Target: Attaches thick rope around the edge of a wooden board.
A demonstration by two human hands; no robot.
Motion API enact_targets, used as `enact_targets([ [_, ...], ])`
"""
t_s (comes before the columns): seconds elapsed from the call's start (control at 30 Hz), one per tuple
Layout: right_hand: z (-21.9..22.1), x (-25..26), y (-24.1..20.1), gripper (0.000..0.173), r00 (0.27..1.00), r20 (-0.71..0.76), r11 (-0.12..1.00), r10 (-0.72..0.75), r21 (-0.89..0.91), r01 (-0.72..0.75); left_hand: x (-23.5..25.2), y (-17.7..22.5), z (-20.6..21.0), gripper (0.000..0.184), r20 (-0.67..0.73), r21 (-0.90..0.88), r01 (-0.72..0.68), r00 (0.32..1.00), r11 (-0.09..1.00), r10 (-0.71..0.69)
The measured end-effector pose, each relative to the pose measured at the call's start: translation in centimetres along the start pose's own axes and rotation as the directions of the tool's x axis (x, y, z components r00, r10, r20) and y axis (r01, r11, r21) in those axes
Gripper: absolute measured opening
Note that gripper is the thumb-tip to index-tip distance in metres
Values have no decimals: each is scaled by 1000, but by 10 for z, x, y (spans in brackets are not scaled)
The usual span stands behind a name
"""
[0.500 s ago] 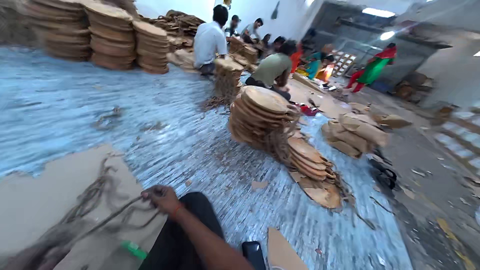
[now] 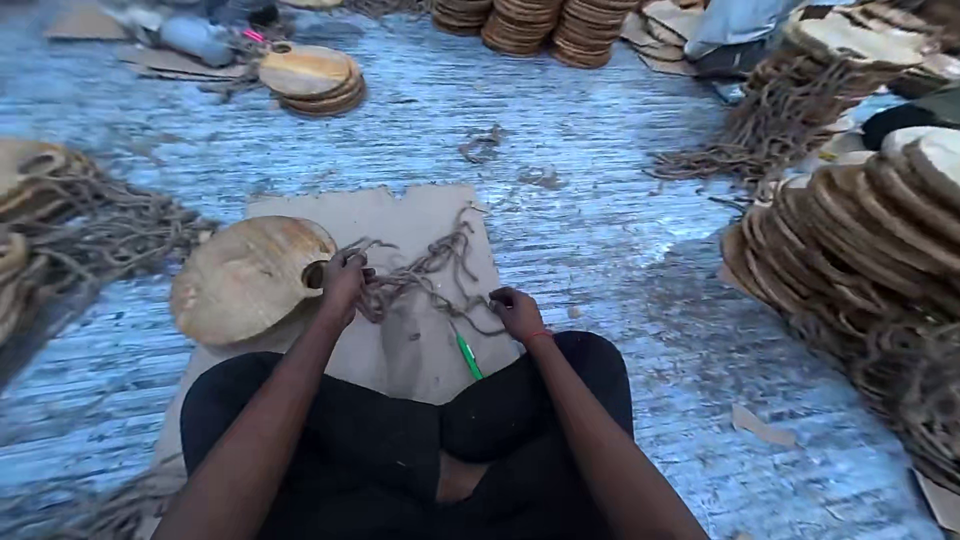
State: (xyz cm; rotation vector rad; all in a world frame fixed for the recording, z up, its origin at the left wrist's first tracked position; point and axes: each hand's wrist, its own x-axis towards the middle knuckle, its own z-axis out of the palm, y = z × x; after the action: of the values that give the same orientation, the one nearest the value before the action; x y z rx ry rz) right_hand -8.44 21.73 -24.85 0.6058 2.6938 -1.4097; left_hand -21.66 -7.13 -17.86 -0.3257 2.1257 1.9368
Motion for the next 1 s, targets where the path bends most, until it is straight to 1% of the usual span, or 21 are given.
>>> enact_targets([
  [0.03, 5, 0, -3, 24, 997, 74, 995, -27, -89, 34, 1, 2, 0, 32, -31, -67, 5, 999, 998, -7],
  [0.1, 15, -4, -11, 21, 978, 168, 970, -127, -185, 157, 2, 6, -1, 27, -61, -174, 6, 998, 985, -17],
  [0.17, 27, -2, -15, 25, 957, 233, 925, -175, -295, 241, 4, 10, -4, 29, -82, -223, -7, 997, 975, -11],
  [0.2, 33, 0, -16, 29, 951, 243, 902, -193, -338, 269, 4, 12, -6, 32, -96, -228, -22, 995, 973, 0],
  [0.27, 42, -1, -18, 31, 948, 236, 867, -216, -400, 297, 4, 14, -8, 32, -120, -197, -54, 992, 979, 30],
  [0.3, 45, 3, -15, 32, 948, 244, 847, -204, -442, 296, 3, 13, -8, 29, -111, -162, -67, 993, 984, 49],
  [0.37, 50, 13, -8, 27, 951, 244, 788, -191, -539, 297, -1, 11, -9, 19, -43, -81, -98, 995, 992, 95],
  [0.4, 48, 15, -6, 25, 955, 215, 784, -204, -548, 291, -2, 10, -9, 17, -12, -49, -121, 993, 991, 121],
  [0.47, 38, 12, -7, 27, 966, 95, 856, -240, -448, 257, -2, 10, -7, 19, 1, -12, -184, 983, 983, 184],
  [0.53, 27, 6, -9, 28, 943, -93, 913, -321, -297, 281, -2, 12, -7, 27, -15, 22, -277, 961, 961, 277],
  [0.57, 22, 4, -9, 29, 921, -156, 918, -357, -241, 315, -2, 13, -8, 29, -22, 45, -326, 945, 944, 327],
  [0.63, 17, -2, -8, 28, 887, -205, 907, -414, -174, 383, -1, 13, -9, 28, -19, 88, -408, 911, 909, 411],
  [0.7, 12, -13, -12, 25, 872, -181, 888, -454, -170, 427, -1, 10, -7, 23, 17, 131, -467, 883, 874, 469],
  [0.77, 9, -19, -18, 22, 881, -140, 888, -452, -169, 429, -3, 5, -5, 24, 120, 213, -486, 874, 848, 471],
  [0.83, 11, -21, -18, 18, 898, -92, 898, -431, -142, 417, -7, 1, 1, 28, 256, 311, -465, 881, 829, 398],
  [0.9, 14, -20, -15, 17, 920, -2, 914, -392, -119, 389, -9, -8, 9, 28, 374, 399, -443, 878, 803, 299],
  [0.93, 16, -21, -15, 18, 936, 62, 933, -345, -84, 350, -10, -16, 15, 27, 432, 437, -461, 861, 773, 269],
  [1.0, 18, -25, -18, 16, 948, 169, 962, -271, 24, 271, -12, -32, 26, 24, 576, 487, -543, 788, 684, 216],
])
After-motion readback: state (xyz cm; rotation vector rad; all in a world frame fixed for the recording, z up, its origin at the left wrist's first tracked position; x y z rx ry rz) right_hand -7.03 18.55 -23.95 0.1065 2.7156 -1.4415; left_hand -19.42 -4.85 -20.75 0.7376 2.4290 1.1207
